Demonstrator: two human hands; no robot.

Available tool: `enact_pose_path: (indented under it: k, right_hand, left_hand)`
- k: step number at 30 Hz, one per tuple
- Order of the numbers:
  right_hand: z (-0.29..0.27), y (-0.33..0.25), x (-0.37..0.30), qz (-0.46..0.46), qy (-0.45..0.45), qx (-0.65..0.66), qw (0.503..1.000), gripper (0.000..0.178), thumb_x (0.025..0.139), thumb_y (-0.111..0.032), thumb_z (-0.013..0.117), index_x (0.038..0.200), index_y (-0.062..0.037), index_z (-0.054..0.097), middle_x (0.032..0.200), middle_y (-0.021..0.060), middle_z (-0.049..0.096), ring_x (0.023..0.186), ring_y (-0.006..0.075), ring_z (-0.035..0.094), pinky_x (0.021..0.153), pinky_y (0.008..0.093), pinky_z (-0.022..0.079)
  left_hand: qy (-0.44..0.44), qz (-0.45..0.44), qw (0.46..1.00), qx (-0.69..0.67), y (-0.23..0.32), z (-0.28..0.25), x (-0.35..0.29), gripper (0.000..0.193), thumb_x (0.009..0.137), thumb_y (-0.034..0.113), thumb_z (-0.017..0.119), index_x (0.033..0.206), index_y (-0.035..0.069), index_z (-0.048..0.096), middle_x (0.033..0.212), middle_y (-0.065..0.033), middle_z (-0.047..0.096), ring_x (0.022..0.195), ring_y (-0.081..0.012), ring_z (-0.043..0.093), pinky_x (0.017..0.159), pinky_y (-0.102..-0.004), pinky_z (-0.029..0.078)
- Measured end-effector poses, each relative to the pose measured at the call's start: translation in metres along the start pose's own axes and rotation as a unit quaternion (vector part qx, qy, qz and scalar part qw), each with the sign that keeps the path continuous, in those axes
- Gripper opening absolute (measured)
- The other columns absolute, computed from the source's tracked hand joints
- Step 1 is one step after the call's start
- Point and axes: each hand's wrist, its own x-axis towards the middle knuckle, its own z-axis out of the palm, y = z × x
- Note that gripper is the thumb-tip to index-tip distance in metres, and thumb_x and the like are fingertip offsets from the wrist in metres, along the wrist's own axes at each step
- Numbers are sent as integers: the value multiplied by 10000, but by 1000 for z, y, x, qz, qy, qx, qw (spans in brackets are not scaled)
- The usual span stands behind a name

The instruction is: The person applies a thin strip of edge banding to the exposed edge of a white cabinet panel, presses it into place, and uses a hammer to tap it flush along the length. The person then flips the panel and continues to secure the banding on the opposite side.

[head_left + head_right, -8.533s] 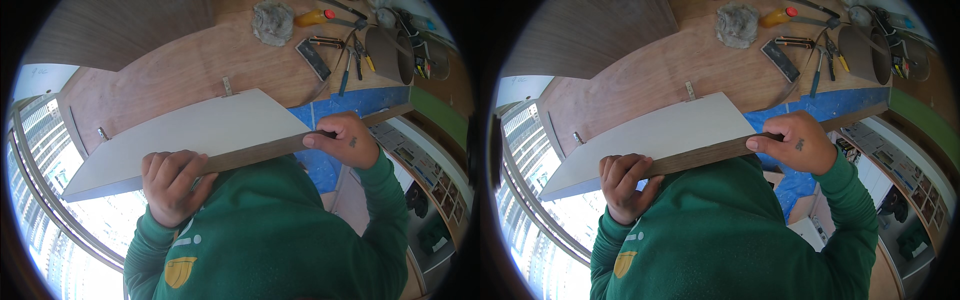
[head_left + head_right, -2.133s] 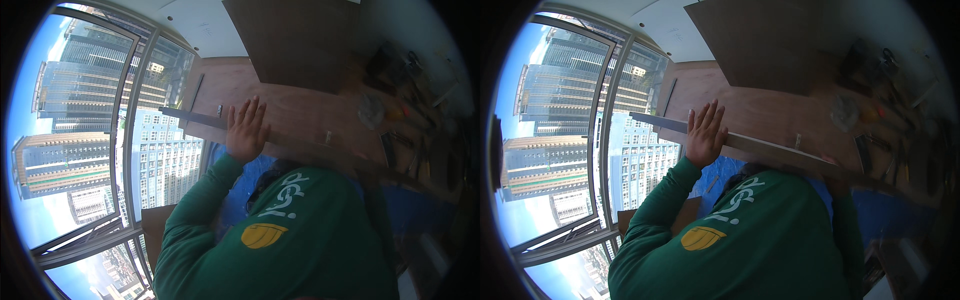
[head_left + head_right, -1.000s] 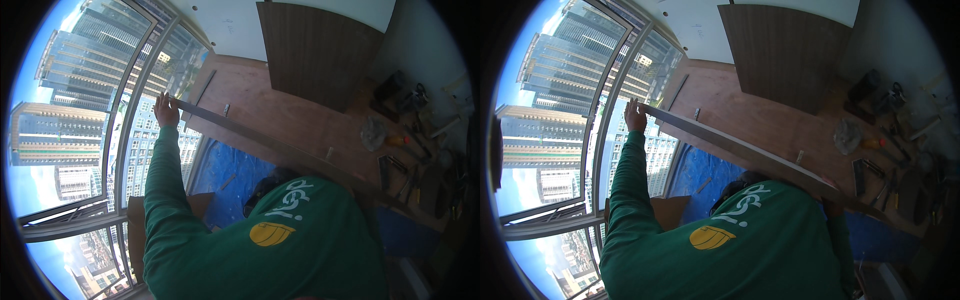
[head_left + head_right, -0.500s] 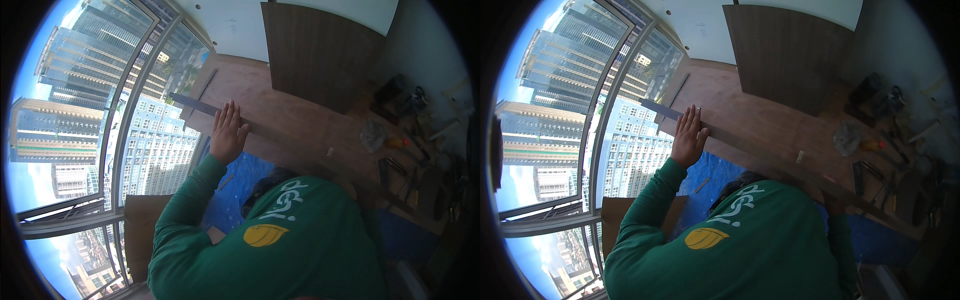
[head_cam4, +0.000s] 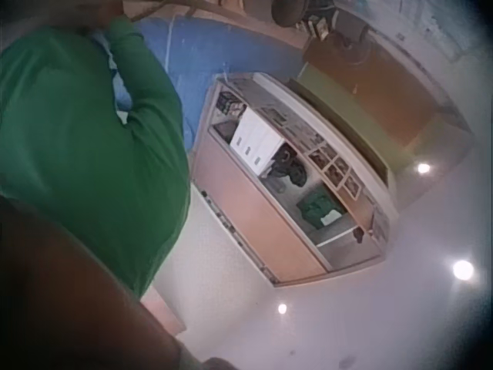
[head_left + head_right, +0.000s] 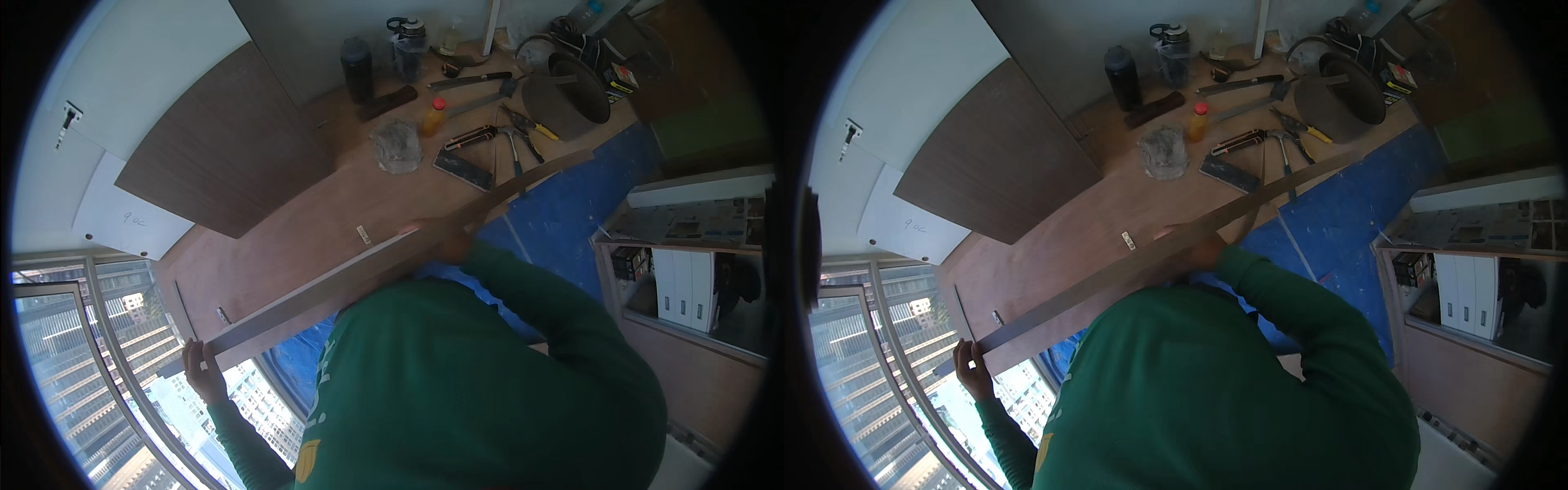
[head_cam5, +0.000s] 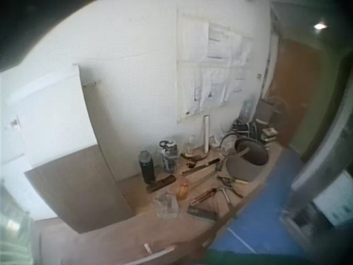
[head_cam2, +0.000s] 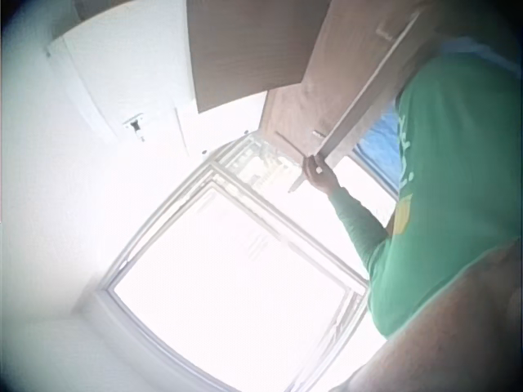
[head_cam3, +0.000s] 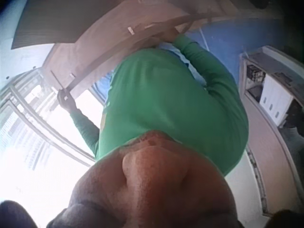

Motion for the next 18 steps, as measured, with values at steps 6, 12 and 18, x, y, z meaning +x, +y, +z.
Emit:
enact_pose_path:
  k: [6,12,18]
  right_hand:
    - [-4,-23,-1,40,8,-7,999,350,1020,-214,670,1329,-54,712,1320,153,736,1217,313,712,1054,431,557]
    - [-4,-31,1,53,27,-15,998,338,976,-211,733,1289,-82,724,1272,132,750,1166,322,728,1001,437,571]
    - [-6,-34,9,84,4,-10,996,369,933,-188,783,1287,-112,714,1207,101,755,1104,325,736,953,462,572]
  left_hand:
    - [-69,33,995,-67,72,26,12,163,1039,124,681,1097,-7,758,1180,-177,768,1187,-389,692,1058,-485,540]
    - [-152,147,971,-113,179,37,38,140,952,86,756,1067,7,748,1086,-154,768,1027,-359,713,903,-472,563]
    - [-209,248,929,-180,258,61,69,274,899,132,841,1113,-10,747,1074,-179,768,982,-360,732,891,-427,580]
